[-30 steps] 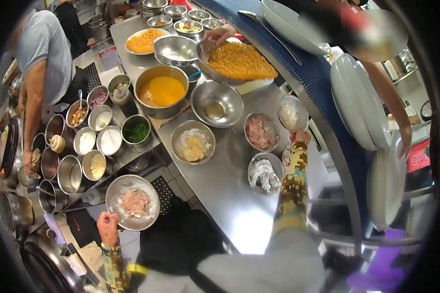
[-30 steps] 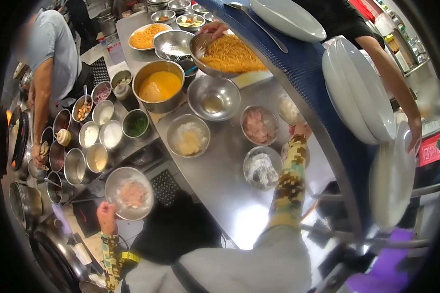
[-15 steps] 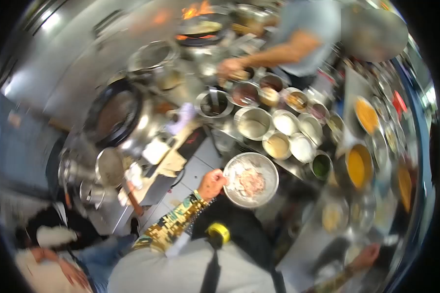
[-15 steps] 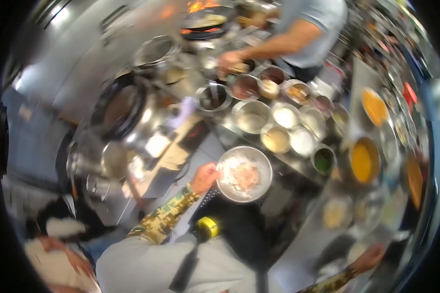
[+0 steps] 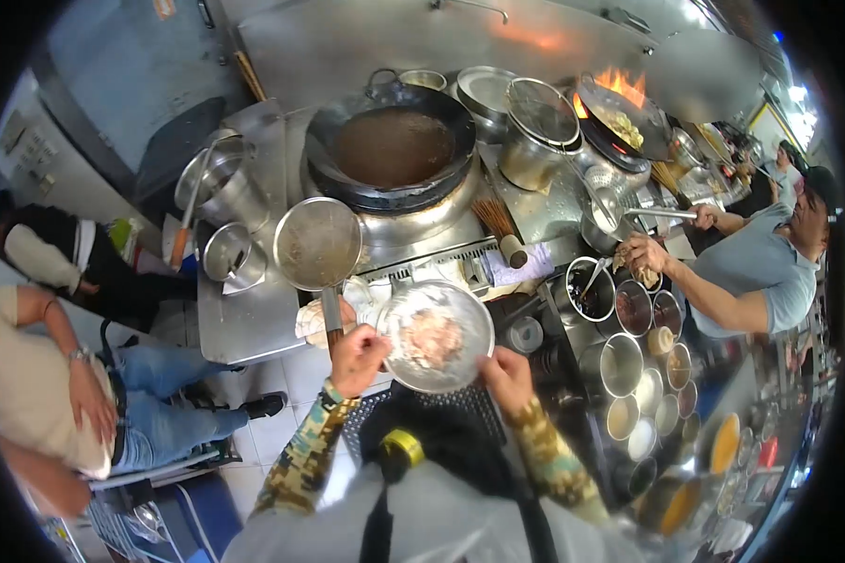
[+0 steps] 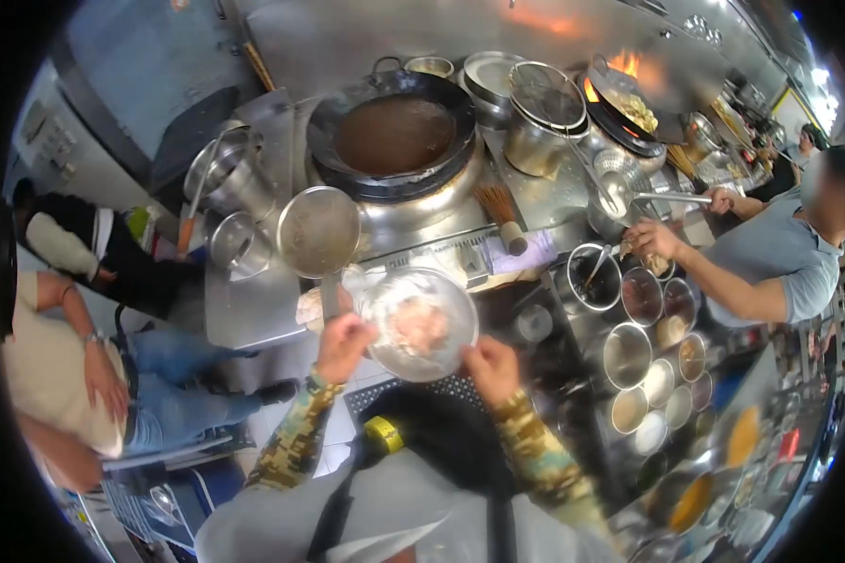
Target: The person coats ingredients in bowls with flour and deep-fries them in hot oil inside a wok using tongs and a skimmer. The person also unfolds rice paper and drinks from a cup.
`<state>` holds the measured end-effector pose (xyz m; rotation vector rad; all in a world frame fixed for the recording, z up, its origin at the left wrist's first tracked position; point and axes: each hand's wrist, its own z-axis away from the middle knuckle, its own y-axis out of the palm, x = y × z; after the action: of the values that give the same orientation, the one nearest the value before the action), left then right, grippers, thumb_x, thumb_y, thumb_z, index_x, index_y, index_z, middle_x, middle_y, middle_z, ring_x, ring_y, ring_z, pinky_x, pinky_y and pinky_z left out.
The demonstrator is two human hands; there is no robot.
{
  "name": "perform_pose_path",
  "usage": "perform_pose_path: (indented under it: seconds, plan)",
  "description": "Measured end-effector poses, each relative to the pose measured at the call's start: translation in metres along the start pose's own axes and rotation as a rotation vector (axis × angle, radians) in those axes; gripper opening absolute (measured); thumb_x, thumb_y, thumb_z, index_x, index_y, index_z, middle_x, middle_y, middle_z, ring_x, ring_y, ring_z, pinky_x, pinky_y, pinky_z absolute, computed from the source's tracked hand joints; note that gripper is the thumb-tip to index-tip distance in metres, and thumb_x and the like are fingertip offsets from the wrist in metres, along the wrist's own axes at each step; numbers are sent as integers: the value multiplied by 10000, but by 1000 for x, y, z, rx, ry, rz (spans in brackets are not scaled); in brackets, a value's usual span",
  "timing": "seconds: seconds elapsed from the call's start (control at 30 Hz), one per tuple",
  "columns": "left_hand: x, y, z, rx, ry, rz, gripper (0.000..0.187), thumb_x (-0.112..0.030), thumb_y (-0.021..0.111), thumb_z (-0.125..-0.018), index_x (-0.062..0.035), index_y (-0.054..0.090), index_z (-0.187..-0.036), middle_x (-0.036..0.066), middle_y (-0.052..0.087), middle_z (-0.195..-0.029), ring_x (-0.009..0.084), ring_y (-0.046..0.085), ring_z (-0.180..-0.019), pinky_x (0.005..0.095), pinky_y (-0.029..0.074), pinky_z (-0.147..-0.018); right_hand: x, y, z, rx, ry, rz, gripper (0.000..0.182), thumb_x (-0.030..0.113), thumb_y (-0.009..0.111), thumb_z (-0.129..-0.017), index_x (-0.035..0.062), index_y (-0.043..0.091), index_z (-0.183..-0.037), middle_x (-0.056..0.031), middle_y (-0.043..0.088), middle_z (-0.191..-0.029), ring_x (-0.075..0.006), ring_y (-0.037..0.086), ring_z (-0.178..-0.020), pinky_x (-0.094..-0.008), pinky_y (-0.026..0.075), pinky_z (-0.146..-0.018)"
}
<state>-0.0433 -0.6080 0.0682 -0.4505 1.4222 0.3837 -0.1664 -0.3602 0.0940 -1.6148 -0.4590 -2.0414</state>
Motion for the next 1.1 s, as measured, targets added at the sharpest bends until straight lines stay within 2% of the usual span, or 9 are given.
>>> perform_pose_path:
  seconds: [0.2,0.23,0.33,0.47,0.63,0.7,0.77,0.97,1.1]
  plan:
    - [23,-22,-47,-181,68,-113,131,-140,648,-893,-76,539,-855,-49,502,-717,50,454,-635,229,358,-545,-24,36,-66,-101,157,120,173,194,637,-779,31,692,-800,-77,644,-667,-136,589,-645,-315,489,-632]
    - [21,-17,-58,-69,42,-103,160,-144,634,-898,-74,515,-817,-54,467,-708,48,417,-639,236,335,-547,-29,27,-64,-65,114,59,161,149,615,-812,20,689,-875,15,622,-714,-74,530,-654,-287,449,-602]
    - [31,13,-94,253,62,-127,214,-105,573,-900,-65,435,-741,-54,403,-689,42,340,-643,244,290,-548,-32,1,-47,-288,19,29,207,184,665,-821,32,599,-698,29,534,-583,-60,486,-570,-273,417,-528]
    - [40,100,-106,644,12,-19,216,-60,566,-902,-69,428,-736,-46,423,-690,39,351,-624,220,297,-543,-61,-59,28,-459,160,-269,319,327,682,-888,36,649,-763,-1,585,-656,-71,537,-613,-242,449,-560]
    - [24,192,-61,1010,-16,-23,206,-54,567,-903,-70,431,-750,-45,452,-671,29,378,-608,216,305,-518,-115,-101,224,-1429,328,-687,415,394,565,-938,20,585,-1117,-117,667,-905,-195,657,-646,-311,552,-571]
    - [31,226,-31,1085,-8,-60,212,-65,577,-899,-67,434,-742,-30,489,-666,26,415,-573,209,344,-488,-164,-130,324,-1872,229,-955,423,463,546,-932,43,537,-980,-90,573,-792,-195,600,-532,-304,508,-440]
    - [21,254,9,1164,71,-165,225,-72,584,-896,-67,432,-730,-23,497,-656,32,433,-552,214,367,-467,-205,-153,398,-2272,292,-815,365,403,605,-902,54,525,-975,-85,556,-785,-206,583,-500,-289,491,-423]
    - [52,337,107,1410,90,-182,262,-95,606,-878,-76,427,-687,-18,493,-625,43,448,-530,225,372,-435,-245,-181,481,-2194,149,-802,219,172,624,-824,17,615,-979,-89,651,-782,-183,621,-541,-268,516,-477]
    - [44,386,179,1521,320,-359,231,-142,618,-871,-49,498,-696,-12,483,-558,61,429,-506,251,344,-437,-156,-143,519,-2057,113,-536,150,140,633,-830,-6,649,-862,-76,673,-783,-136,628,-599,-267,533,-510]
